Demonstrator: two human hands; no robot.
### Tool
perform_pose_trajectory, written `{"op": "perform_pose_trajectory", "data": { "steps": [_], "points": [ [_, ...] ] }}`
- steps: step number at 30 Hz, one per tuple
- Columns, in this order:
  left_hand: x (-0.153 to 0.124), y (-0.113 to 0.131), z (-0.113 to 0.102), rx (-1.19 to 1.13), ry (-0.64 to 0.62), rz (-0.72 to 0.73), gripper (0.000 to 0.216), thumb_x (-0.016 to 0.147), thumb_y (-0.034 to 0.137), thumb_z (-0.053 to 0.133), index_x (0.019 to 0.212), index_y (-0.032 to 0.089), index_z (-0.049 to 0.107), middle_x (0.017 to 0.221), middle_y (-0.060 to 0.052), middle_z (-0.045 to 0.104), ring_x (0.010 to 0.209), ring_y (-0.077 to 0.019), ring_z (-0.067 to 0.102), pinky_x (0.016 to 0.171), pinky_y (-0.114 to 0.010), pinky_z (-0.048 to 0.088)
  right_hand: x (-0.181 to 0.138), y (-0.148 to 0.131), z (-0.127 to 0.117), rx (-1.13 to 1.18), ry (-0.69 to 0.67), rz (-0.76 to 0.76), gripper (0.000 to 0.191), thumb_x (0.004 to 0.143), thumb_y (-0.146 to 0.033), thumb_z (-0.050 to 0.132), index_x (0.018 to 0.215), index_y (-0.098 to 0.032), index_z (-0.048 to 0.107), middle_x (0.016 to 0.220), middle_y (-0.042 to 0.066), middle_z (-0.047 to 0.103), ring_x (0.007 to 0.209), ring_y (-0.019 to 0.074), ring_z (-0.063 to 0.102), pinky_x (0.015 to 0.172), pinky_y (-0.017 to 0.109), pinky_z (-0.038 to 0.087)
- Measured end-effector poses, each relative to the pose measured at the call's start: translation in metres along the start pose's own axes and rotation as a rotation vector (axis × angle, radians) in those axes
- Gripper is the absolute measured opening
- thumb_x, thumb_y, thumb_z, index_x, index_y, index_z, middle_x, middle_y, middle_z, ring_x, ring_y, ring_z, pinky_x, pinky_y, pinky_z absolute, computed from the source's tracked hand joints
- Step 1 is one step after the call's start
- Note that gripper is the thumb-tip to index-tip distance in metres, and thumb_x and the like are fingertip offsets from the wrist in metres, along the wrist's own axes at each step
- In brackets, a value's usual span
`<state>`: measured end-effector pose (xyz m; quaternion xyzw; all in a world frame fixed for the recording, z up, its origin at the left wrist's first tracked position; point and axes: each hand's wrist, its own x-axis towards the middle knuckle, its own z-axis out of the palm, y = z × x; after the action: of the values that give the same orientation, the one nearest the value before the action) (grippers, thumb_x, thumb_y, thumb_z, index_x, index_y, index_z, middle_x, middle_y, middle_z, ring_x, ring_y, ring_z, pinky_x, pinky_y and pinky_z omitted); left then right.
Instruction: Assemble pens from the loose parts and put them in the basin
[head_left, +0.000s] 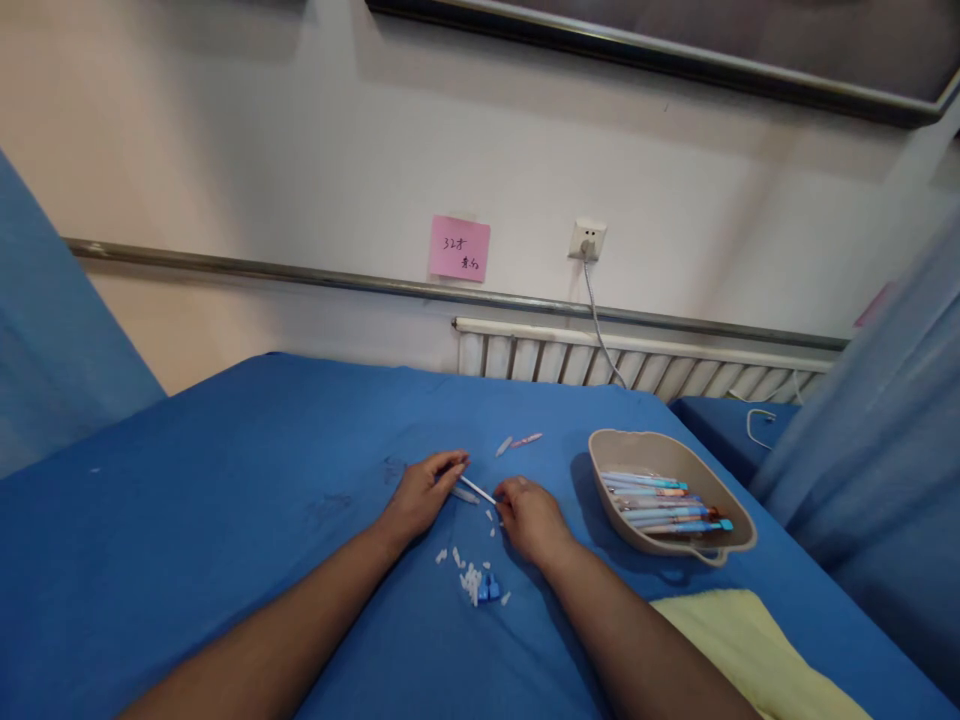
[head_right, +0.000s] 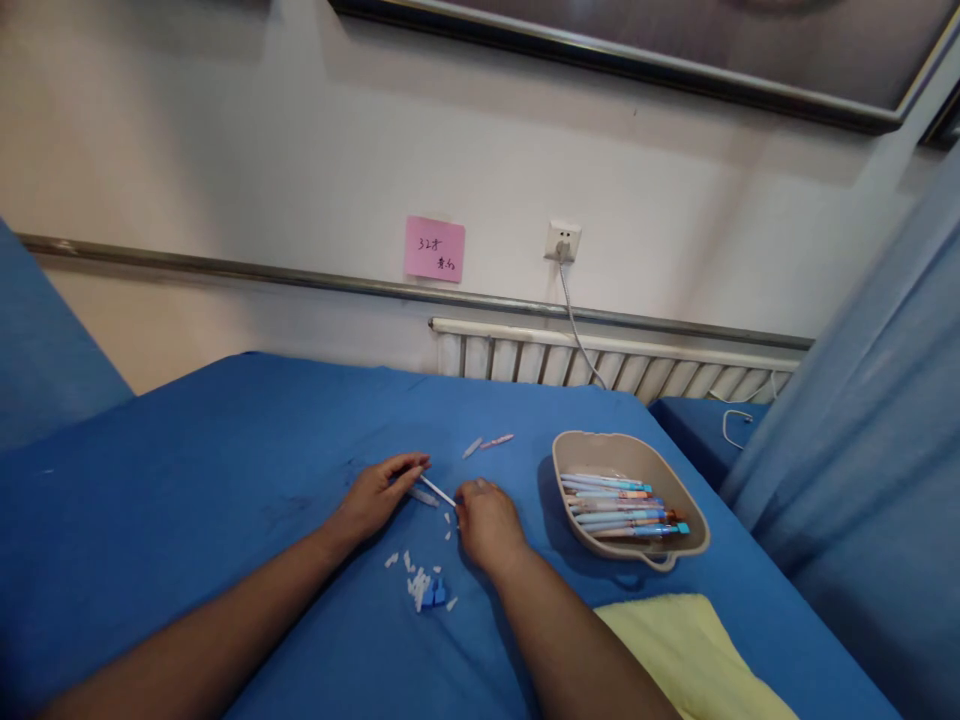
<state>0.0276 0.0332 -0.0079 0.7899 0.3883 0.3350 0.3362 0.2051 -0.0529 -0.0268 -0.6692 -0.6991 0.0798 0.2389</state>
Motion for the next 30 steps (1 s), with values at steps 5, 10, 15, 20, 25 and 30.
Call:
{"op": "perform_pose_trajectory", "data": {
  "steps": [5, 10, 15, 20, 25, 30],
  "points": [
    [-0.009, -0.011, -0.008, -0.321, 0.117, -0.230, 0.054, 0.080, 0.053, 0.048, 0.114, 0.012, 0.053, 0.096, -0.011, 0.070, 0.075, -0.0195, 0.066, 0.068, -0.033, 0.052, -0.002, -0.001, -0.002, -0.024, 0.029, -0.051, 0.018, 0.083, -0.020, 0.057, 0.099, -0.021, 0.062, 0.096, 0.006, 0.063, 0.094, 0.0211, 0.056, 0.081, 0.029, 0.040],
    [-0.014, -0.009, -0.011, -0.251, 0.072, -0.219, 0.045, 0.080, 0.049, 0.048, 0.106, 0.013, 0.058, 0.089, -0.009, 0.069, 0.071, -0.0182, 0.064, 0.068, -0.033, 0.051, 0.005, -0.006, 0.002, -0.054, 0.017, -0.042, 0.016, 0.084, -0.019, 0.054, 0.098, -0.021, 0.062, 0.095, 0.006, 0.063, 0.094, 0.0206, 0.055, 0.081, 0.028, 0.039],
    [-0.025, 0.010, -0.017, 0.157, -0.249, 0.126, 0.024, 0.085, 0.034, 0.048, 0.098, 0.024, 0.067, 0.093, -0.003, 0.068, 0.089, -0.0198, 0.060, 0.083, -0.033, 0.045, 0.006, -0.006, 0.001, -0.166, -0.003, -0.054, 0.020, 0.086, -0.012, 0.045, 0.097, -0.017, 0.061, 0.093, 0.010, 0.063, 0.090, 0.0220, 0.057, 0.077, 0.030, 0.040],
    [-0.029, 0.015, -0.012, 0.333, -0.281, 0.303, 0.024, 0.086, 0.035, 0.052, 0.104, 0.025, 0.064, 0.099, -0.005, 0.066, 0.095, -0.0210, 0.057, 0.087, -0.034, 0.042, 0.003, 0.002, 0.002, -0.057, 0.004, -0.012, 0.027, 0.082, -0.008, 0.043, 0.104, -0.015, 0.058, 0.097, 0.012, 0.063, 0.091, 0.0219, 0.058, 0.078, 0.030, 0.041],
    [-0.016, -0.005, -0.016, 0.399, -0.122, 0.263, 0.023, 0.088, 0.030, 0.048, 0.103, 0.020, 0.063, 0.101, -0.007, 0.066, 0.096, -0.0222, 0.057, 0.088, -0.036, 0.042, 0.007, 0.011, 0.009, 0.282, 0.118, 0.100, 0.035, 0.079, -0.013, 0.047, 0.114, -0.016, 0.050, 0.090, 0.007, 0.064, 0.078, 0.0191, 0.061, 0.069, 0.028, 0.043],
    [-0.007, -0.015, -0.019, 0.447, -0.232, 0.254, 0.023, 0.086, 0.027, 0.052, 0.105, 0.021, 0.063, 0.113, -0.006, 0.064, 0.106, -0.0219, 0.054, 0.095, -0.037, 0.037, 0.010, 0.018, 0.018, 0.667, 0.227, 0.234, 0.041, 0.080, -0.025, 0.049, 0.120, -0.018, 0.043, 0.073, 0.000, 0.061, 0.059, 0.0154, 0.058, 0.054, 0.025, 0.044]
  ]
}}
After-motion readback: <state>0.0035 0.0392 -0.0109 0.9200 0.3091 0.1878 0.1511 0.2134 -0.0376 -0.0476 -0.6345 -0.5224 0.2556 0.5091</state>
